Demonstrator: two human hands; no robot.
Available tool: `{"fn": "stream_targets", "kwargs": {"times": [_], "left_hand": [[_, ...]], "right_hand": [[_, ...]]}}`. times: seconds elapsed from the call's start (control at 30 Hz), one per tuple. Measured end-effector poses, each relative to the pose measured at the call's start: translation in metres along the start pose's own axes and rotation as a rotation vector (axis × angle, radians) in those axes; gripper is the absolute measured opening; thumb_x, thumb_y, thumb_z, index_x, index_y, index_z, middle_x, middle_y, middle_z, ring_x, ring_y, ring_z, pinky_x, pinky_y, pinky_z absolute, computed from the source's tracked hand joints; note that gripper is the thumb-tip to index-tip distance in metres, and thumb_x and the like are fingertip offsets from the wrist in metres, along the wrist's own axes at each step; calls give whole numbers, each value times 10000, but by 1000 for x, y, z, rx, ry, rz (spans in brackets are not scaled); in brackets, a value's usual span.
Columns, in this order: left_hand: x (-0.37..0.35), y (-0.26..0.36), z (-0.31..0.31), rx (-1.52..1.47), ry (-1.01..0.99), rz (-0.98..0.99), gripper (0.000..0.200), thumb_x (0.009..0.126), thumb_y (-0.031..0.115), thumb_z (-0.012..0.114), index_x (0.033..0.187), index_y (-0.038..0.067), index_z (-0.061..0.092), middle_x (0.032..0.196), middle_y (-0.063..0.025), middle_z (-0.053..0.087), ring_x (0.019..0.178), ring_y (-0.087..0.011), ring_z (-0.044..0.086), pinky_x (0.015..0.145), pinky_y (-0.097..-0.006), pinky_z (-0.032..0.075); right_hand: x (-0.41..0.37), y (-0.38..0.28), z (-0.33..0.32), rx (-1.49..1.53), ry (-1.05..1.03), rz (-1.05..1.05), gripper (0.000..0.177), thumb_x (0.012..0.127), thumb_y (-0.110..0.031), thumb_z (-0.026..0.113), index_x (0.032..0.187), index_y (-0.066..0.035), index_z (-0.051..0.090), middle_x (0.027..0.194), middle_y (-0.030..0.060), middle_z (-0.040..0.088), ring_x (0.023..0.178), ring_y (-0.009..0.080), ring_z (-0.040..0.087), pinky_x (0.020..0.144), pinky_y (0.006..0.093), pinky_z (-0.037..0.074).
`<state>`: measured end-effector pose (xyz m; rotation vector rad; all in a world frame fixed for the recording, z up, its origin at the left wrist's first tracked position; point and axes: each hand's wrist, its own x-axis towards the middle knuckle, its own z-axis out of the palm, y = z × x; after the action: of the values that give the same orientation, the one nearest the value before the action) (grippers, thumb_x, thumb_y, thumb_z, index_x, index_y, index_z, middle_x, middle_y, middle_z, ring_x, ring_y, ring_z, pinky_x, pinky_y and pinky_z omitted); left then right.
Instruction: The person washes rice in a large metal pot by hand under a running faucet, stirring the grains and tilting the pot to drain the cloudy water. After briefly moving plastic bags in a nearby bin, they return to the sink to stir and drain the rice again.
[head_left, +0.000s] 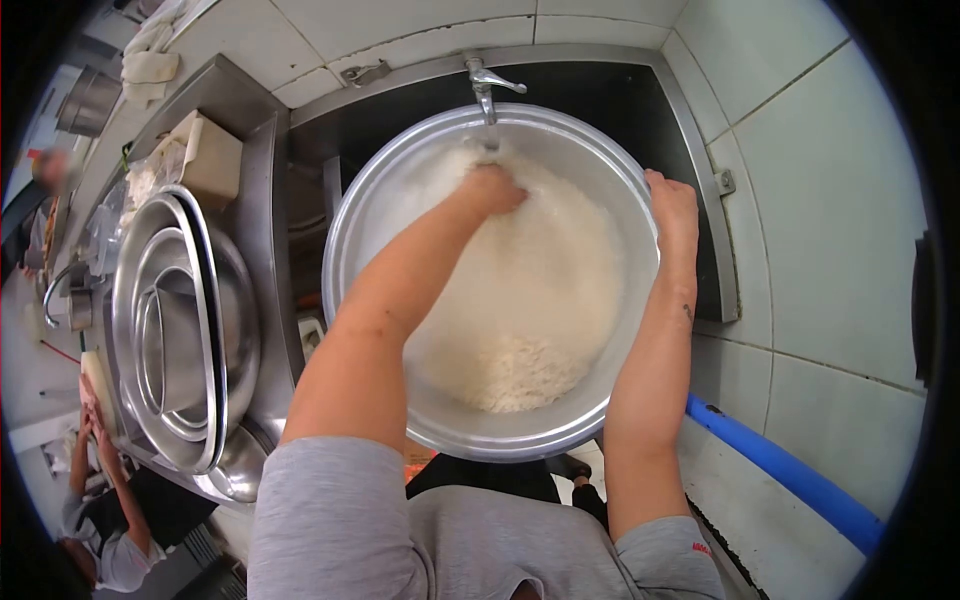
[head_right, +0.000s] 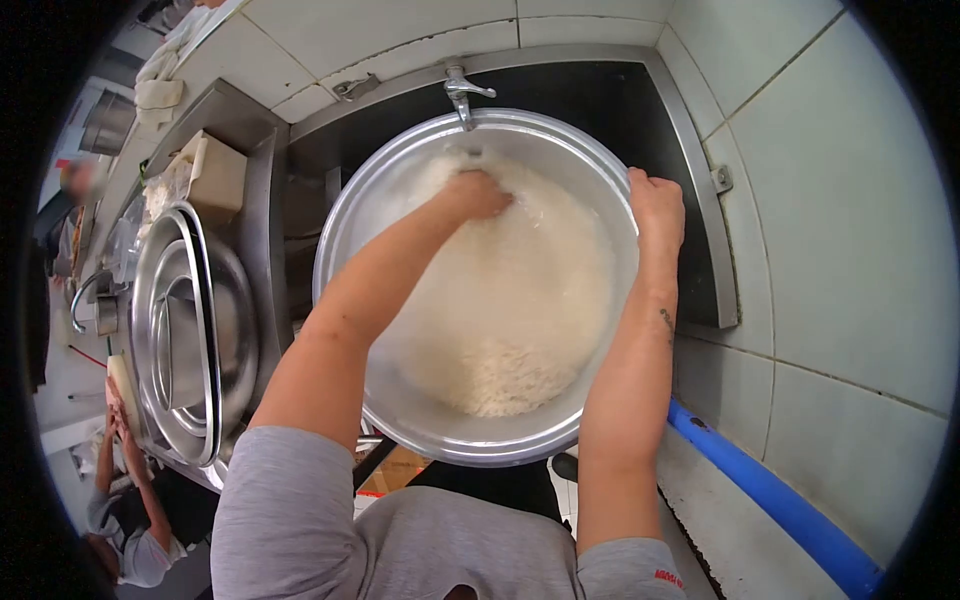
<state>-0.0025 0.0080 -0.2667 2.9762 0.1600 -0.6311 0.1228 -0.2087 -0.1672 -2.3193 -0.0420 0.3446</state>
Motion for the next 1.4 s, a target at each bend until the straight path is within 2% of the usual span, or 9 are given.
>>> {"fn": "stream_targets", "kwargs": {"times": [0.17, 0.3, 0.43, 0.67, 0.73, 1.0, 1.07, 1.2, 1.4], "left_hand": [[-51, -38, 13, -276, -369, -265, 486, 887, 431, 341, 1091, 71, 596, 1133, -150, 572, 1072, -326, 509, 940, -407, 348], [-77, -46, 137, -827, -401, -48, 567, 880, 480, 368, 1253, 64, 466, 1312, -147, 429, 1192, -270, 430, 1005, -349, 297], [-138, 63, 48, -810, -398, -79, 546, 870, 481, 407, 954, -14, 622, 1001, -265, 577, 945, -358, 555, 844, -411, 410], [-96, 162, 16, -343, -110, 502, 276, 705, 294, 571, 663, 30, 636, 731, -137, 613, 705, -326, 588, 697, -453, 449], [-47, 158, 43, -208, 101, 458, 196, 643, 244, 554, 688, 84, 656, 745, -102, 633, 711, -275, 614, 704, -455, 466], [5, 33, -21, 80, -87, -1, 448, 786, 409, 478, 993, 48, 647, 1036, -148, 617, 1009, -269, 572, 875, -396, 424], [25, -34, 50, -192, 8, -160, 559, 787, 510, 461, 1054, 45, 620, 1120, -162, 578, 1058, -314, 532, 946, -392, 364], [-61, -49, 15, -326, -367, -362, 601, 881, 530, 319, 1213, 68, 513, 1303, -168, 430, 1164, -330, 435, 1002, -385, 293], [-133, -24, 70, -782, -465, -278, 559, 819, 496, 437, 1098, 32, 579, 1144, -169, 537, 1027, -267, 525, 910, -363, 370]], "right_hand": [[6, 2, -2, 51, -62, 10, 442, 744, -343, 580, 863, 80, 629, 804, 205, 631, 720, 261, 590, 695, 349, 435], [0, -2, -2, 8, -43, -6, 432, 713, -377, 515, 786, 32, 634, 816, 239, 615, 799, 371, 598, 733, 403, 431], [-3, -7, -1, -84, -34, 35, 437, 718, -397, 487, 849, -15, 651, 894, 212, 624, 872, 364, 590, 778, 408, 430], [-2, -7, -1, -156, -3, 42, 432, 723, -410, 465, 915, -74, 657, 960, 195, 622, 945, 368, 571, 823, 413, 431], [-5, -7, -3, -156, -6, 40, 433, 723, -409, 466, 920, -74, 657, 970, 195, 621, 951, 366, 571, 828, 413, 430], [8, 6, 2, -86, -35, 53, 445, 708, -399, 493, 924, -48, 660, 999, 188, 621, 968, 353, 574, 839, 402, 430], [8, 5, 0, -88, -58, 50, 449, 710, -399, 495, 936, -45, 657, 999, 198, 618, 971, 355, 573, 842, 402, 428], [5, 1, -3, -86, -84, 53, 452, 719, -392, 491, 948, -36, 652, 1002, 214, 612, 975, 356, 573, 851, 404, 427], [0, -2, -3, -136, -43, 42, 451, 738, -381, 471, 980, -41, 642, 1010, 211, 611, 980, 355, 574, 850, 407, 435]]}}
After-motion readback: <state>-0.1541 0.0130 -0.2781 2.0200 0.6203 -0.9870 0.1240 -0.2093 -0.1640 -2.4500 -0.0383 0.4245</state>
